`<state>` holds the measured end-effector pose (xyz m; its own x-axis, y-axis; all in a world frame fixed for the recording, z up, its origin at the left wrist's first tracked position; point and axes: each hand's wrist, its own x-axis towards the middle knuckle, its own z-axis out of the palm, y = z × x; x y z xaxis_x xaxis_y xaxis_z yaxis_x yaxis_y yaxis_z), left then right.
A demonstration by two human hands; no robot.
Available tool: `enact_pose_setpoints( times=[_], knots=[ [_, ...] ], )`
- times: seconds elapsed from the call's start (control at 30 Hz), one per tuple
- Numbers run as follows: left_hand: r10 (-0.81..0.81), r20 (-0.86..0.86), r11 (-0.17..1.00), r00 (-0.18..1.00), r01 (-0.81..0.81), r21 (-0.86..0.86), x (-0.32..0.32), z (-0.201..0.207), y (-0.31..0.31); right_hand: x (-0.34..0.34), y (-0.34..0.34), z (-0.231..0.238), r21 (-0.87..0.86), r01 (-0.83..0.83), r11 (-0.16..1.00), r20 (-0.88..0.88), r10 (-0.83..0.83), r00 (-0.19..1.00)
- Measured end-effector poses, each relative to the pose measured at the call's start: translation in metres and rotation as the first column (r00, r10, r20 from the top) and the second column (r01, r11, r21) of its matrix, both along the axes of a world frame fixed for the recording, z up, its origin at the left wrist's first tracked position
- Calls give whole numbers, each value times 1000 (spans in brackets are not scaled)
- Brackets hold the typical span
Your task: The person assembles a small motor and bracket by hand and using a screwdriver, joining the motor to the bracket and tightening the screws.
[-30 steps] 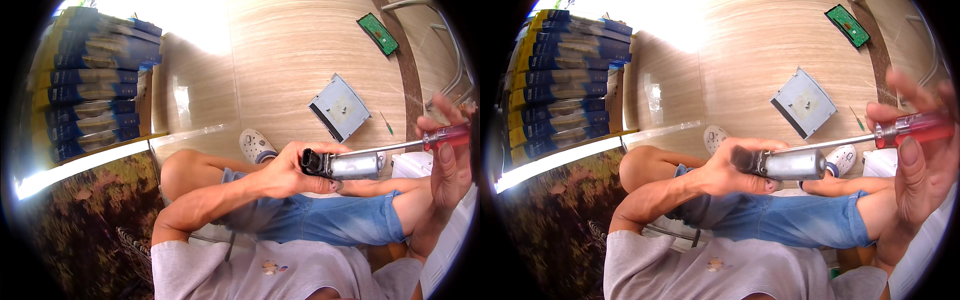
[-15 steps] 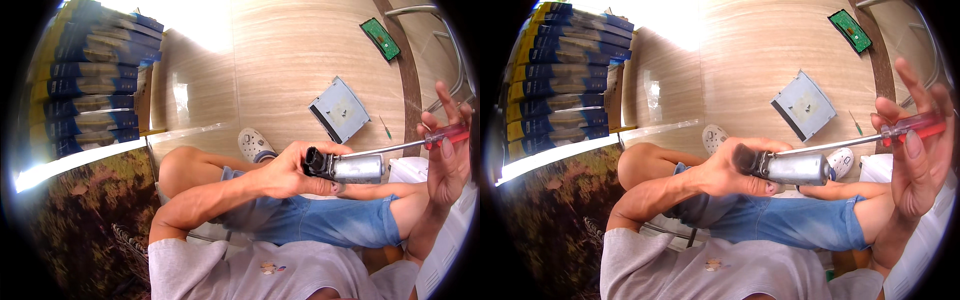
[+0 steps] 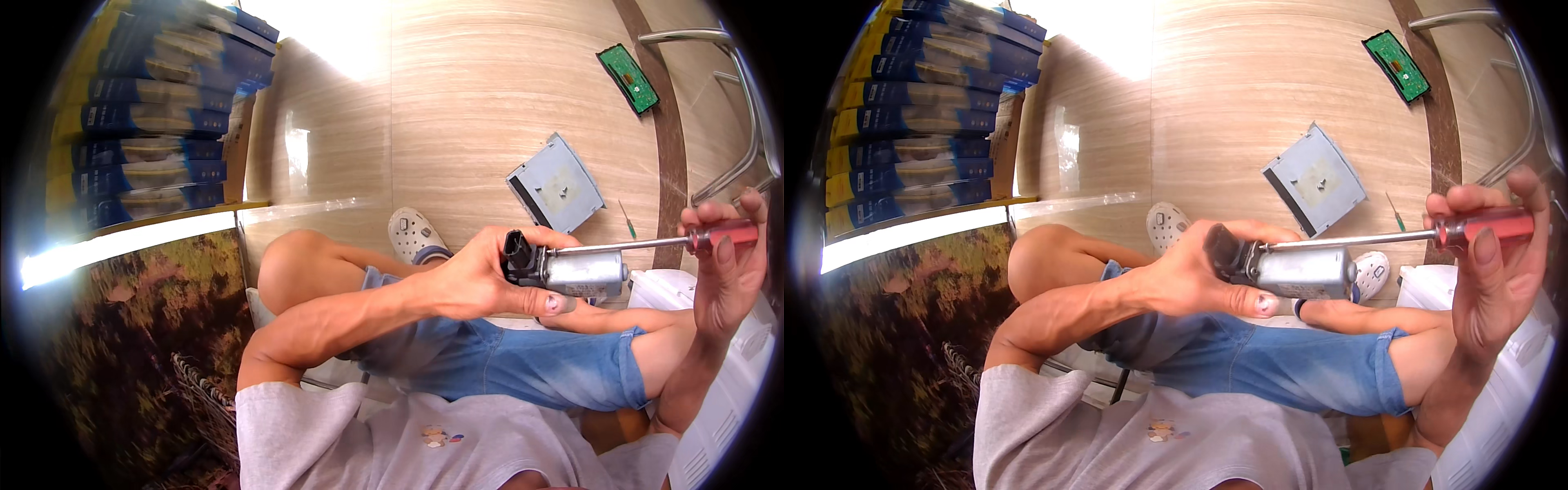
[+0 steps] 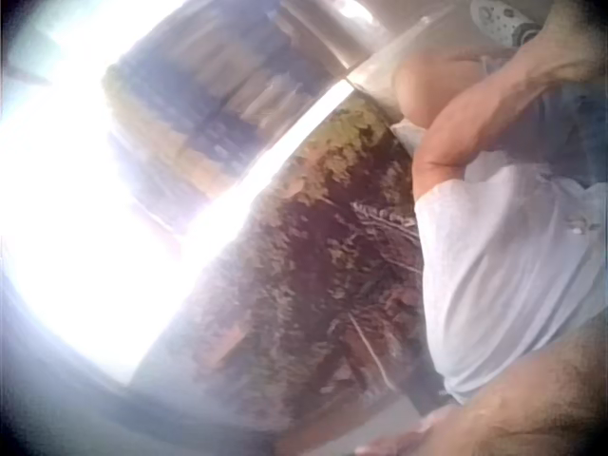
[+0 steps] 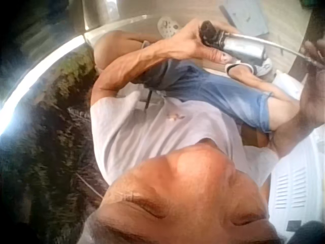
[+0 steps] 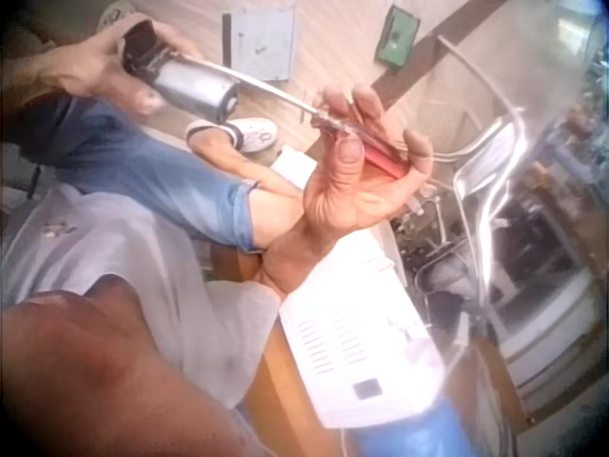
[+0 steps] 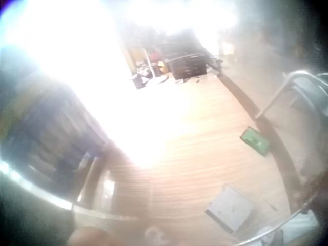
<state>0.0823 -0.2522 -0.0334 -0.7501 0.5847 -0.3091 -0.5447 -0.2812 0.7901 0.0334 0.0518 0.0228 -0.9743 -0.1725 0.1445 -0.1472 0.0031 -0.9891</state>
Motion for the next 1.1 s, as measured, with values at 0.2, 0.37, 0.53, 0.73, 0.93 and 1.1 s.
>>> enact_pose_setpoints(
  times=[0.2,0.37,0.53,0.73,0.93,1.1],
  knots=[
    [-2,-49,998,999,-1,-60,-1,-1,2,1,7,-6,-26,32,999,28,-31,999],
    [-2,-47,995,999,-3,-101,-2,-3,0,2,-22,4,-114,55,992,-1,-56,998],
    [-21,-65,990,998,12,-143,-4,1,1,4,23,-12,64,-13,998,-59,17,998],
    [13,-16,995,1000,-14,-96,-3,-2,2,-1,-34,2,-159,123,980,-1,-125,992],
    [-31,-63,988,998,21,-155,-5,3,-2,1,29,-18,29,-74,997,-59,76,995],
    [-46,-107,985,993,27,-173,-4,2,-1,-3,9,-20,-74,45,996,-7,-46,999]
  ],
)
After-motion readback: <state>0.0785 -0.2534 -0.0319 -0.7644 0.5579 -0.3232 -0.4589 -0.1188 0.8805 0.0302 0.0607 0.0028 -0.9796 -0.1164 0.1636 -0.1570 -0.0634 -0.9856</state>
